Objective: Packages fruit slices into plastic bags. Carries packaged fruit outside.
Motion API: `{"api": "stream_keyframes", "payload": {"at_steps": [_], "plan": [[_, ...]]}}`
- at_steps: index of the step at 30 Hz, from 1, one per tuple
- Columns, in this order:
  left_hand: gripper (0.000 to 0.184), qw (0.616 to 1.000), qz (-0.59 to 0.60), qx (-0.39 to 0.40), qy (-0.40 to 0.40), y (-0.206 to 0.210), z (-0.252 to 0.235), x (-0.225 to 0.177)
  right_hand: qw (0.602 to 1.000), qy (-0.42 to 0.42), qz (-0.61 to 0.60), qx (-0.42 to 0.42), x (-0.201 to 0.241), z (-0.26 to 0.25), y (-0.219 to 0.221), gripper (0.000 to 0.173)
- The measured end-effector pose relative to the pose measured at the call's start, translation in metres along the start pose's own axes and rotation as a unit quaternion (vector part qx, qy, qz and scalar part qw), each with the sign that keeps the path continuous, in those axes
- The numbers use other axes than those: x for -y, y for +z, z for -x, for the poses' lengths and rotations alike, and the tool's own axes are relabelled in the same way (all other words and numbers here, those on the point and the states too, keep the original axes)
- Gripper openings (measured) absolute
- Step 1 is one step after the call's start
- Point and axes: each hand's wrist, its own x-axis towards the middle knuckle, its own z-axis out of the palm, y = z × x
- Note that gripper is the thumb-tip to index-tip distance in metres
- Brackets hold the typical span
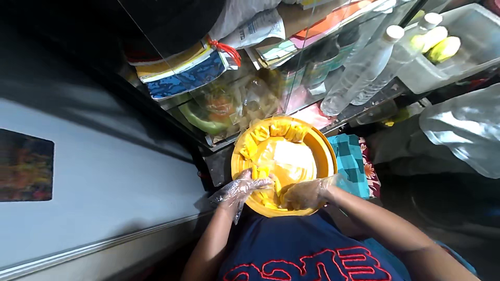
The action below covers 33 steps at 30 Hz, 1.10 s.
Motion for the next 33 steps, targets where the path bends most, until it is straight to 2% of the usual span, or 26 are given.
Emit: {"api": "stream_keyframes", "payload": {"at_steps": [3,6,8,11,15,17,19,21,23,25,27,29,31,33], "plan": [[0.05,0.998,-0.066,0.008,-0.006,-0.004,-0.005,0.002,1.0,-0.025,-0.018,0.004,-0.003,0.007,-0.003,0.029],[0.049,0.998,-0.062,0.015,-0.015,-0.007,-0.01,0.006,0.999,-0.041,-0.019,-0.017,-0.009,0.009,0.0,0.022],[0.05,0.998,-0.05,0.035,-0.008,-0.009,-0.013,0.009,0.999,-0.016,-0.029,-0.028,-0.007,0.012,-0.001,0.018],[0.054,0.994,-0.094,0.058,-0.009,-0.01,-0.011,0.007,0.996,0.034,-0.032,-0.075,-0.004,0.016,-0.001,0.016],[0.053,0.989,-0.135,0.054,-0.02,-0.009,-0.013,0.009,0.979,0.107,-0.077,-0.154,-0.007,0.025,-0.003,0.018],[0.056,0.986,-0.161,0.043,-0.024,-0.01,-0.014,0.009,0.965,0.116,-0.126,-0.196,-0.008,0.032,-0.008,0.019],[0.058,0.98,-0.193,0.037,-0.031,-0.009,-0.011,0.005,0.942,0.094,-0.203,-0.249,-0.005,0.042,-0.011,0.017],[0.057,0.973,-0.222,0.052,-0.04,-0.005,-0.005,-0.004,0.906,0.037,-0.307,-0.289,-0.002,0.049,-0.012,0.017],[0.053,0.959,-0.274,0.067,-0.029,-0.002,-0.005,-0.008,0.881,-0.009,-0.353,-0.315,0.0,0.052,-0.014,0.018],[0.056,0.936,-0.344,0.073,-0.026,0.0,-0.008,-0.012,0.887,-0.01,-0.324,-0.329,0.004,0.054,-0.02,0.019],[0.058,0.921,-0.385,0.06,-0.021,0.0,-0.009,-0.011,0.914,0.042,-0.243,-0.324,0.01,0.056,-0.027,0.02],[0.061,0.911,-0.409,0.046,-0.02,-0.002,-0.009,-0.01,0.945,0.097,-0.169,-0.264,0.017,0.049,-0.029,0.025],[0.063,0.915,-0.402,0.035,-0.026,-0.006,-0.009,-0.009,0.966,0.102,-0.142,-0.191,0.022,0.037,-0.023,0.028],[0.064,0.924,-0.38,0.024,-0.032,-0.009,-0.008,-0.008,0.971,0.092,-0.143,-0.169,0.022,0.025,-0.016,0.028]]}}
